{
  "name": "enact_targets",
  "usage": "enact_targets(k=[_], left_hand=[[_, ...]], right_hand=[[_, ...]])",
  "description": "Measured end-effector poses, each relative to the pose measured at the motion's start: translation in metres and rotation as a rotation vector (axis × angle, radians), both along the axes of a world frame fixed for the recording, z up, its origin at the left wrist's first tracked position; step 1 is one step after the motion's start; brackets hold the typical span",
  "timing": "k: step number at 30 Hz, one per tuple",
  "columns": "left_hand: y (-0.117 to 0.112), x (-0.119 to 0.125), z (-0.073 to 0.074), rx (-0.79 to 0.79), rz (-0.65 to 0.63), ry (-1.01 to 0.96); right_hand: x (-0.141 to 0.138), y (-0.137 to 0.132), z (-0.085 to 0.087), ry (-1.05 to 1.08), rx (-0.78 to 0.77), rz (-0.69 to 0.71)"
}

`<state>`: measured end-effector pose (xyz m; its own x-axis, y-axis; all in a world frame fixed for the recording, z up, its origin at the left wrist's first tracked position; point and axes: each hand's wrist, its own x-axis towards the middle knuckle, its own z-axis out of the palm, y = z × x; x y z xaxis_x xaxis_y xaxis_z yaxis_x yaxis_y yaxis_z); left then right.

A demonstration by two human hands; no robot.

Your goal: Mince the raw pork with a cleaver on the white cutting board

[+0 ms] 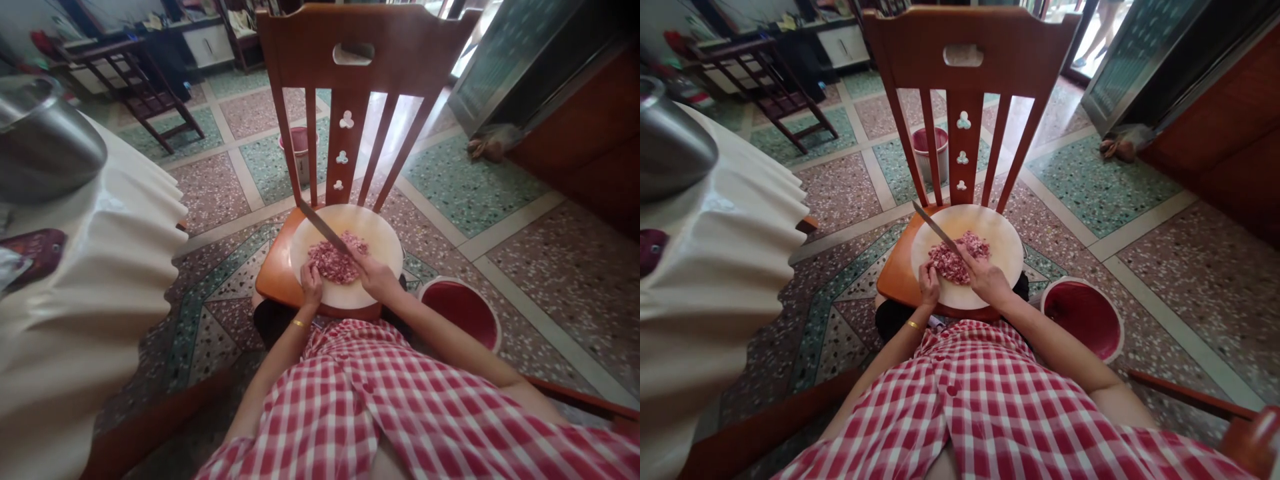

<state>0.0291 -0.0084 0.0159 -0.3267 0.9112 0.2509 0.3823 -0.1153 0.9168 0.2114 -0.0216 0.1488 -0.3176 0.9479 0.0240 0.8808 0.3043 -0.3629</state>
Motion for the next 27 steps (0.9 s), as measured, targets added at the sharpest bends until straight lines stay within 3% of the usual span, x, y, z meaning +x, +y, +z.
enact_targets(k=[3,6,8,12,15,19,21,25,27], left_hand=[[0.000,0.000,0.002,-0.008,0.013,0.010],[-0.001,0.000,0.002,-0.023,0.017,0.026],[0.000,0.000,0.002,-0.022,0.010,0.027],[0.000,0.000,0.001,-0.013,-0.007,0.022],[0.000,0.000,0.001,-0.004,-0.007,0.023],[0.000,0.000,0.001,-0.002,0.000,0.024],[0.001,0.001,0.001,0.004,-0.007,0.032],[0.000,0.001,0.001,0.019,-0.015,0.054],[0.000,0.001,0.001,0.016,-0.011,0.048]], right_hand=[[-0.007,-0.002,-0.004,-0.006,0.040,-0.015],[-0.006,-0.006,-0.019,-0.099,-0.161,-0.027],[-0.001,-0.006,-0.017,-0.078,-0.227,-0.031],[0.005,-0.003,0.016,0.155,0.029,-0.010],[0.001,-0.002,0.017,0.202,0.135,-0.038],[0.001,-0.003,-0.013,-0.024,-0.196,-0.076],[0.006,-0.002,-0.013,-0.053,-0.252,-0.065],[0.011,0.002,0.011,0.076,0.013,-0.009],[0.009,0.002,0.010,0.085,0.100,-0.038]])
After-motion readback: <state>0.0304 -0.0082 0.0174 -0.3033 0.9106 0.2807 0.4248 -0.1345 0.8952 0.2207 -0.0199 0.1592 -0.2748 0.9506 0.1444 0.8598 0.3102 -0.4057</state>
